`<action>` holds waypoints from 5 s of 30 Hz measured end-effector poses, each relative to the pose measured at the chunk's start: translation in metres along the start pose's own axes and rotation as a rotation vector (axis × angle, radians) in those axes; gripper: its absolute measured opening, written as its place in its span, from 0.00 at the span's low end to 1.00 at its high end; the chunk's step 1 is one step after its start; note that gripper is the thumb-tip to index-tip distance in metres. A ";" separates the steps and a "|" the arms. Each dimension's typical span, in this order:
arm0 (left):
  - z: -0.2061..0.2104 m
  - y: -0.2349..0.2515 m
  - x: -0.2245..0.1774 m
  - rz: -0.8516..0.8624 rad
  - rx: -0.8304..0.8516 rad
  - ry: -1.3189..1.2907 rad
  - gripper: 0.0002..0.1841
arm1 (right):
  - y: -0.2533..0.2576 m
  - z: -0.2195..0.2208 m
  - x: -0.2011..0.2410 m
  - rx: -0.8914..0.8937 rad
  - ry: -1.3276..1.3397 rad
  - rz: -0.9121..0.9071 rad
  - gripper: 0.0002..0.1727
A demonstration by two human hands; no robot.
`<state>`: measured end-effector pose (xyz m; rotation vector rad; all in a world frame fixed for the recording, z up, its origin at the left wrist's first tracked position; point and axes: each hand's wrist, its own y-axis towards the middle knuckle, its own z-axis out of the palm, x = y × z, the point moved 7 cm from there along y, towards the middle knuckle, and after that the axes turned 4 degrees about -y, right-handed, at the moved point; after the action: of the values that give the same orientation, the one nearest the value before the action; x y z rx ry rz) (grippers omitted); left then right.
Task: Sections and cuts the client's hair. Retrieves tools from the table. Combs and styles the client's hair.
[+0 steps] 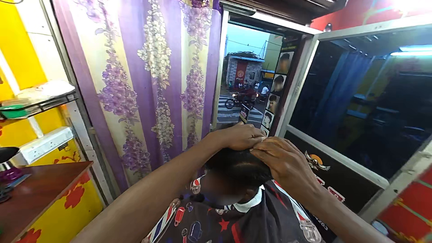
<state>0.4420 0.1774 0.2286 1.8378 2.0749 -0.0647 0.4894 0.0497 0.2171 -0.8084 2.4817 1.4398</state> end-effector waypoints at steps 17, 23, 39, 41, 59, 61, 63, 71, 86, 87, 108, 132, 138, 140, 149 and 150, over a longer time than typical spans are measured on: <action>0.002 -0.001 0.007 0.026 -0.056 0.003 0.26 | -0.117 0.006 -0.060 -0.305 0.627 0.892 0.12; 0.007 0.006 -0.016 -0.010 -0.027 0.141 0.26 | -0.165 0.057 -0.033 -0.098 1.226 1.274 0.24; 0.015 0.013 -0.145 0.259 -0.313 0.493 0.33 | -0.165 0.075 -0.054 -0.116 1.504 1.065 0.09; 0.060 0.006 -0.163 0.360 -0.064 0.472 0.32 | -0.164 0.073 -0.059 -0.133 1.469 1.013 0.09; 0.113 0.086 -0.081 -0.421 0.703 0.250 0.36 | -0.213 0.109 -0.121 -0.530 1.664 1.204 0.06; 0.101 0.095 -0.079 -0.538 0.652 0.131 0.37 | -0.228 0.120 -0.108 -0.493 1.763 1.306 0.06; 0.091 0.100 -0.071 -0.714 0.569 -0.019 0.41 | -0.236 0.133 -0.096 -0.394 1.894 1.285 0.09; 0.080 0.102 -0.056 -0.921 0.330 -0.253 0.46 | -0.238 0.144 -0.104 -0.263 2.021 1.254 0.05; 0.076 0.096 -0.049 -0.908 0.259 -0.288 0.49 | -0.199 0.186 -0.123 0.110 1.853 0.783 0.10; 0.076 0.097 -0.050 -0.902 0.264 -0.290 0.49 | -0.196 0.188 -0.123 0.118 1.847 0.779 0.10; 0.066 0.093 -0.064 -0.825 0.227 -0.323 0.45 | -0.150 0.176 -0.120 0.021 1.772 0.699 0.07; 0.056 0.075 -0.066 -0.801 0.105 -0.424 0.47 | -0.121 0.132 -0.108 0.013 1.602 0.595 0.07; 0.048 0.076 -0.057 -0.855 0.042 -0.583 0.47 | -0.093 0.082 -0.101 0.047 1.209 0.560 0.04; 0.045 0.074 -0.049 -0.868 0.003 -0.637 0.48 | -0.089 0.076 -0.099 0.092 1.134 0.571 0.05; 0.042 0.071 -0.042 -0.909 -0.059 -0.678 0.48 | -0.080 0.068 -0.095 0.219 0.956 0.539 0.07; 0.043 0.072 -0.043 -0.907 -0.060 -0.679 0.47 | -0.081 0.069 -0.095 0.224 0.951 0.549 0.09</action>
<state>0.5257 0.1360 0.2164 0.5589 2.1296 -0.7253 0.6037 0.1117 0.1569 -0.9615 3.7342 0.9485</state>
